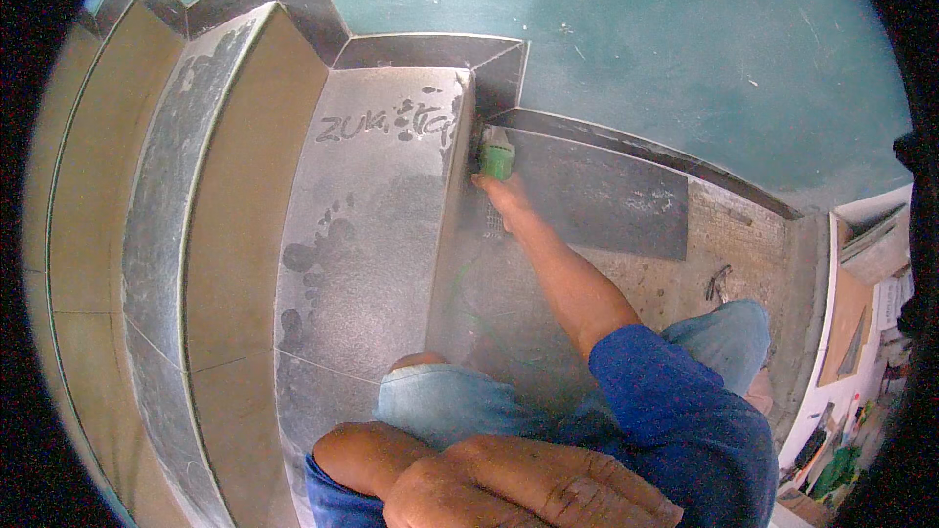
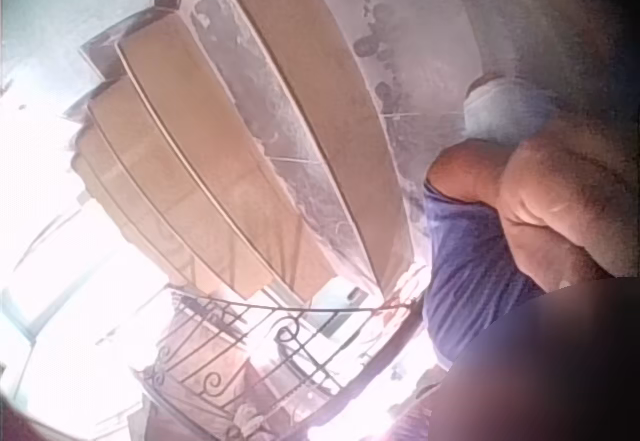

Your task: The person positions a rectangular tile on a curved stair tread, uses a green angle grinder to cut the tile, and repeatedly checks the fit by hand. The person also briefly handles a black cloth and a hammer during the process.

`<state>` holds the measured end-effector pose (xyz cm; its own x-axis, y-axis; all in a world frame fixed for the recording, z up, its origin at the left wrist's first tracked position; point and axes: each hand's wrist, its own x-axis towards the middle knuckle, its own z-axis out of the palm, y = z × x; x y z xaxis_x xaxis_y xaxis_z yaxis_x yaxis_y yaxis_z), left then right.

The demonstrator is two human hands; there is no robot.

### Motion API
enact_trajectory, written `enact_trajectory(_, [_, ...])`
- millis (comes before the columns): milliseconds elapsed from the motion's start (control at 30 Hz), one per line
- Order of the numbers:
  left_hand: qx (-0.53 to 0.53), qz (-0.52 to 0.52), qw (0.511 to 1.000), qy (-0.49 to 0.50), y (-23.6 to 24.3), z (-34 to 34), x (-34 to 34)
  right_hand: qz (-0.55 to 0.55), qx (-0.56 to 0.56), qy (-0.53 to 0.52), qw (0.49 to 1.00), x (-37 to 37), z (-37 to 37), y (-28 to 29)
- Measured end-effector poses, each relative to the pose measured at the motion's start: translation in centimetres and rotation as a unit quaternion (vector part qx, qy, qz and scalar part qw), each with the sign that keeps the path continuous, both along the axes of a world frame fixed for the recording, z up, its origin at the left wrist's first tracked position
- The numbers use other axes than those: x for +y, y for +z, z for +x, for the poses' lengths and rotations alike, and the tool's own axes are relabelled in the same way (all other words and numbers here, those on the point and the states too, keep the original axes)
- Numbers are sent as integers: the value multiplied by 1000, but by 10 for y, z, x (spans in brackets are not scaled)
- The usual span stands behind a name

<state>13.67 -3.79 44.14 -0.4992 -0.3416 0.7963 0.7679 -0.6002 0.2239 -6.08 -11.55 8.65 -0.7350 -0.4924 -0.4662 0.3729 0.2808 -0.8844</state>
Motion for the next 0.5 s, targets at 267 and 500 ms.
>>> enact_trajectory(267, [-39,-13,999,-24,5,8,-5,1,8,-7,1000,-3,0,-6])
enact_trajectory(500, [-76,-32,994,-66,8,14,-12,64,15,-30,997,-4,-2,-7])
